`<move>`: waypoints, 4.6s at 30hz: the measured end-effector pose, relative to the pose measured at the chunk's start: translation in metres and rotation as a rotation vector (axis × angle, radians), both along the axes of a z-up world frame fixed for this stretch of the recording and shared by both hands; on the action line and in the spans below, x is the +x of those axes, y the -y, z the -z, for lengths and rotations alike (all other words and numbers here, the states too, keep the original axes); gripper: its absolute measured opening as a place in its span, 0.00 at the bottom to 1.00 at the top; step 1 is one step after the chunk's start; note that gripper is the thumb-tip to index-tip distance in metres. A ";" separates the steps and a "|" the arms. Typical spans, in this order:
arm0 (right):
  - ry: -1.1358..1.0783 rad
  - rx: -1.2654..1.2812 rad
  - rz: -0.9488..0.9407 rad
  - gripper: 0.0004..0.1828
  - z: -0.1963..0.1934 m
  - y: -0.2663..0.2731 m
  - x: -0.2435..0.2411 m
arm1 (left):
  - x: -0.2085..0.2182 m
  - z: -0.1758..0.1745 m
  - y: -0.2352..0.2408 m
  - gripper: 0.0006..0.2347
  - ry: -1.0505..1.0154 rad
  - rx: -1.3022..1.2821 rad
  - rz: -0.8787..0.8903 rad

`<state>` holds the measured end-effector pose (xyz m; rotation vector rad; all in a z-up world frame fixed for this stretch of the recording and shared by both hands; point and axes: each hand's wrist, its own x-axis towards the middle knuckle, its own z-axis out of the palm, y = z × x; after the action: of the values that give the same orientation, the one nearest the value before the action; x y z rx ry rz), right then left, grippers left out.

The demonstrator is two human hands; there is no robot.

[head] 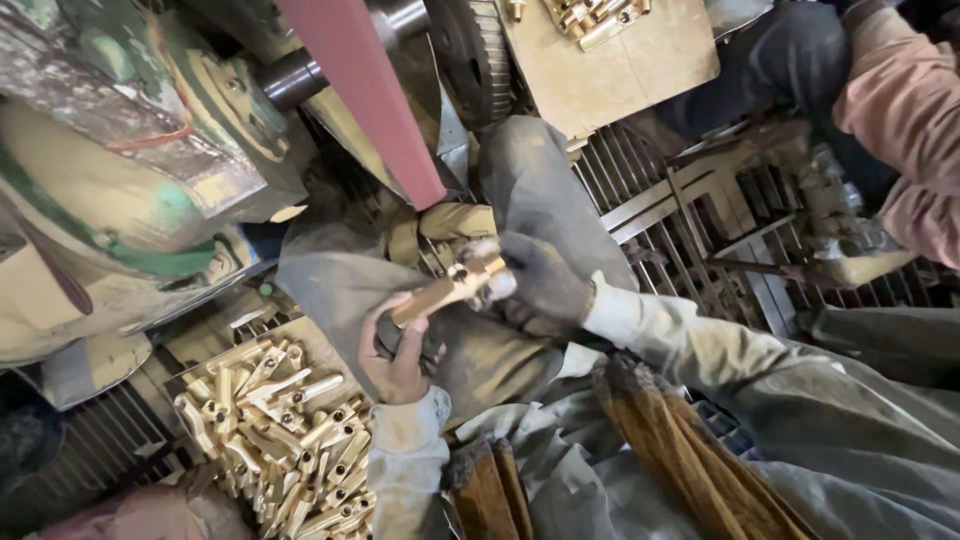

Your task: The person holds small brass metal components against a moving vertical abrasive belt by hand, rotating and pressing different sides of the metal parts against the belt.

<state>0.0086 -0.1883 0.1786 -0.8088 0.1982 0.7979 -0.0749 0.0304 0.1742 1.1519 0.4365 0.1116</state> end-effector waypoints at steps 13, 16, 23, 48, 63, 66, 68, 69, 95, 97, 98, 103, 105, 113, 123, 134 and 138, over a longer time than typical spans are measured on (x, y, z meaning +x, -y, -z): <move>-0.036 -0.020 0.109 0.16 0.112 -0.060 0.056 | 0.073 0.070 -0.015 0.08 -0.086 0.137 -0.137; -0.007 -0.052 0.158 0.14 0.122 -0.061 0.058 | 0.082 0.084 -0.015 0.08 -0.101 0.042 -0.149; -0.103 -0.044 0.271 0.13 0.143 -0.068 0.056 | 0.086 0.089 -0.004 0.08 -0.164 0.103 -0.166; -0.357 0.208 0.154 0.10 0.214 -0.073 0.065 | 0.092 0.084 0.037 0.10 -0.112 0.747 -0.218; -0.084 0.325 0.093 0.15 0.104 -0.018 0.005 | 0.017 0.000 0.047 0.14 0.140 0.818 -0.086; -0.025 0.234 0.116 0.16 0.061 0.009 -0.011 | -0.001 -0.010 0.044 0.14 0.124 0.590 0.033; 0.030 0.186 0.140 0.16 0.040 0.027 -0.009 | 0.002 -0.009 0.046 0.13 0.153 0.507 0.111; 0.046 0.164 0.174 0.17 0.032 0.036 -0.007 | 0.005 -0.007 0.047 0.13 0.113 0.516 0.154; 1.047 -2.000 -0.173 0.20 0.250 0.209 0.256 | -0.001 0.034 -0.018 0.14 0.039 0.647 -0.161; 1.178 -1.932 -0.335 0.18 0.242 0.226 0.255 | -0.019 0.042 -0.026 0.15 0.289 1.008 -0.078; 1.256 -1.891 -0.410 0.17 0.239 0.233 0.253 | -0.032 0.050 -0.025 0.16 0.189 0.843 -0.136; 1.414 -1.835 -0.443 0.17 0.214 0.233 0.225 | -0.078 0.107 -0.063 0.10 -0.152 -0.412 -0.683; 1.367 -1.935 -0.426 0.18 0.200 0.229 0.207 | -0.105 0.145 -0.083 0.08 -0.204 -0.353 -0.746; 0.467 -0.807 0.436 0.07 0.154 0.174 0.099 | -0.102 0.242 -0.155 0.18 -0.582 0.172 -0.934; 1.011 -1.185 0.406 0.07 0.117 0.124 0.028 | -0.054 0.199 -0.197 0.39 -1.257 0.656 -0.638; 1.139 -1.464 0.340 0.09 0.082 0.106 0.025 | -0.111 0.263 -0.155 0.16 -0.740 0.566 -0.649; 1.132 -1.450 0.333 0.07 0.081 0.108 0.023 | -0.145 0.258 -0.148 0.18 -0.488 0.278 -0.750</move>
<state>0.0319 -0.2964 0.0975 -2.3742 -0.1613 -0.3635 -0.2199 0.1781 -0.0835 1.2327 1.3101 0.5629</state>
